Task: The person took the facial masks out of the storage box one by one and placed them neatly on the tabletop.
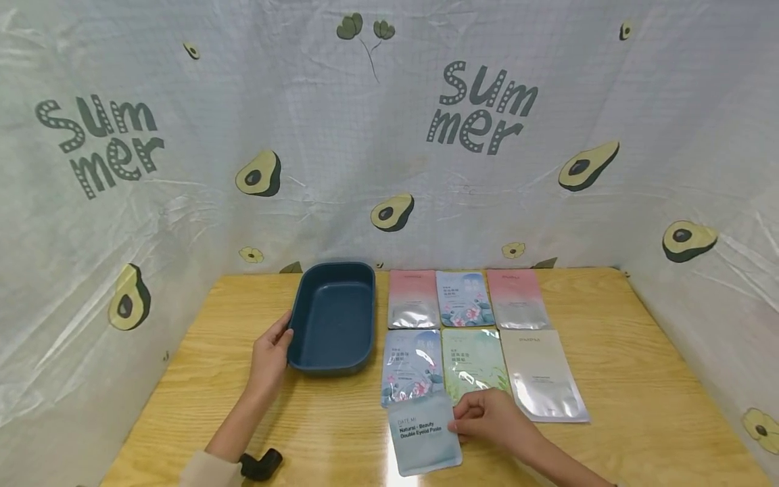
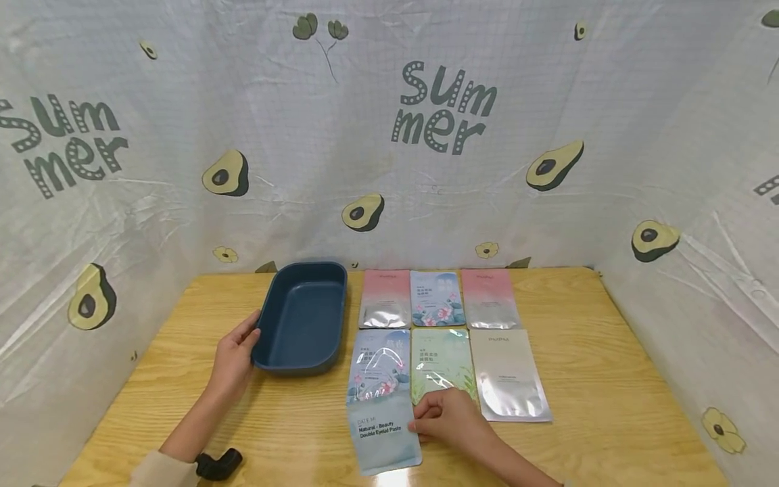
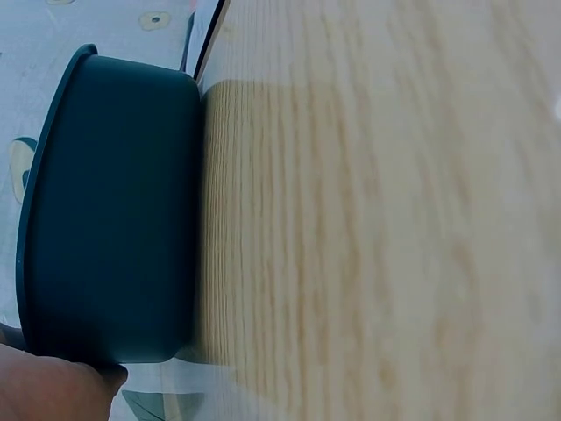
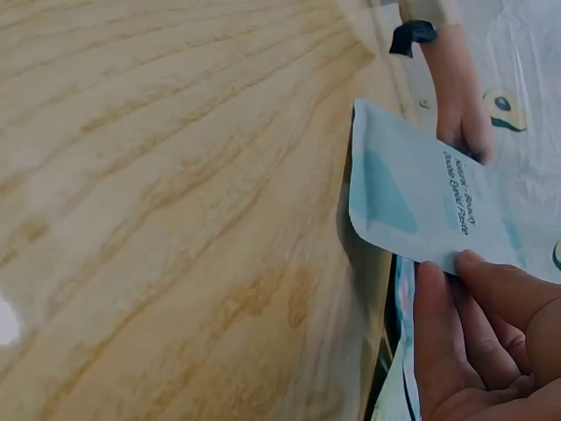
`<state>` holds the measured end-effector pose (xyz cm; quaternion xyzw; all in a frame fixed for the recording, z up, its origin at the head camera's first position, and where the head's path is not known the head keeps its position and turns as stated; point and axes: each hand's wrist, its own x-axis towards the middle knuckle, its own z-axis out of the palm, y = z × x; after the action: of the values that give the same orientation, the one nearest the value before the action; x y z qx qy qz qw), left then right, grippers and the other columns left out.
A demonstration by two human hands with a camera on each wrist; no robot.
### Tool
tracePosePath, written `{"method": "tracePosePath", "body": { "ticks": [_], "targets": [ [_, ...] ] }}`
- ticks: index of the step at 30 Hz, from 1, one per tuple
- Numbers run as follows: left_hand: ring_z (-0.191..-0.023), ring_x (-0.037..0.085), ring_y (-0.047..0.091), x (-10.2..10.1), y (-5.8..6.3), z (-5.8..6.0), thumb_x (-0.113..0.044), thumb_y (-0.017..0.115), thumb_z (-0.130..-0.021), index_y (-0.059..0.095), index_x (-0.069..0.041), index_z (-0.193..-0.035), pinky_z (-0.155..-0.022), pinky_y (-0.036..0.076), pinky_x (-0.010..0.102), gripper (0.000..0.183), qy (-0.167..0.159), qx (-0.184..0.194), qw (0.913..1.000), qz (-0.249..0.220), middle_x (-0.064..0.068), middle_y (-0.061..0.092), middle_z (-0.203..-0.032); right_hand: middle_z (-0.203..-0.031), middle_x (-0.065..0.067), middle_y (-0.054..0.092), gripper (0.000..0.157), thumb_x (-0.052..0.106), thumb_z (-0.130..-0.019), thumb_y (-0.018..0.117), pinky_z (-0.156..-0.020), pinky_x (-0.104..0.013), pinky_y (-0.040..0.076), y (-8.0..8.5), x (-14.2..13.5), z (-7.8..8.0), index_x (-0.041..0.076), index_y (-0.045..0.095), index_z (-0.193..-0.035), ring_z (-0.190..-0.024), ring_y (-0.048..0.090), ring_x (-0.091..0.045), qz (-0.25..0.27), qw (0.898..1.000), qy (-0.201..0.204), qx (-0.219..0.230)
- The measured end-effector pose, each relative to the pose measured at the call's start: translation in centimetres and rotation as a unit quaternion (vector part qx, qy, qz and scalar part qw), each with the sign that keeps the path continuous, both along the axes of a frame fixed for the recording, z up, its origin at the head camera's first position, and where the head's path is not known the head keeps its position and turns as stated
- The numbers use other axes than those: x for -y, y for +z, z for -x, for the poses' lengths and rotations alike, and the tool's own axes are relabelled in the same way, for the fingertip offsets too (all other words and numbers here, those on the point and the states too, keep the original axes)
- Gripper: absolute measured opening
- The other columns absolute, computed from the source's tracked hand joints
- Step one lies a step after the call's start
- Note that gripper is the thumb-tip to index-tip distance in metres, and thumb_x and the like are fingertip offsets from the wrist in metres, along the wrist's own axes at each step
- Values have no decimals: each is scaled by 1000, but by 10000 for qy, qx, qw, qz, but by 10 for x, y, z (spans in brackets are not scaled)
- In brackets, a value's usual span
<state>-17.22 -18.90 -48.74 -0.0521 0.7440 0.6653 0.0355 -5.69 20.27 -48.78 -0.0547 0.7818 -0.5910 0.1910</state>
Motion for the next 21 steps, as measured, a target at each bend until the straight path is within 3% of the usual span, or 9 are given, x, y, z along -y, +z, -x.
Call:
{"method": "tracePosePath", "body": {
  "ticks": [7,15,18,21],
  "targets": [
    [-150,23,27,0,0,0,-10,35,-112,24,-7,-161,-99,44,10,50,-1,64,9993,-380,8,24,-166,-79,-14,75,11,1,-86,78,-65,-37,63,-7,1,-12,-5,70,-88,-69,74,-24,410,9950,77,905],
    [-152,20,24,-1,0,1,-10,35,-112,25,-6,-161,-117,33,29,50,24,68,9996,-262,7,24,-166,-85,-17,75,11,1,-92,70,-67,-36,63,-22,13,-25,-8,68,-98,-74,75,-24,816,9837,200,1592],
    [-151,20,24,0,0,1,-10,35,-112,25,-7,-161,-116,34,29,50,35,85,9996,-269,6,24,-166,-86,-18,75,13,1,-92,69,-67,-36,63,-26,19,-26,-9,69,-100,-75,75,-25,849,9814,124,1715],
    [-151,20,25,0,-1,0,-10,35,-112,25,-7,-161,-111,38,21,50,38,100,9996,-272,7,24,-166,-86,-18,75,13,1,-92,69,-68,-35,63,-28,22,-26,-9,68,-101,-74,75,-24,840,9800,20,1805]
  ]
}}
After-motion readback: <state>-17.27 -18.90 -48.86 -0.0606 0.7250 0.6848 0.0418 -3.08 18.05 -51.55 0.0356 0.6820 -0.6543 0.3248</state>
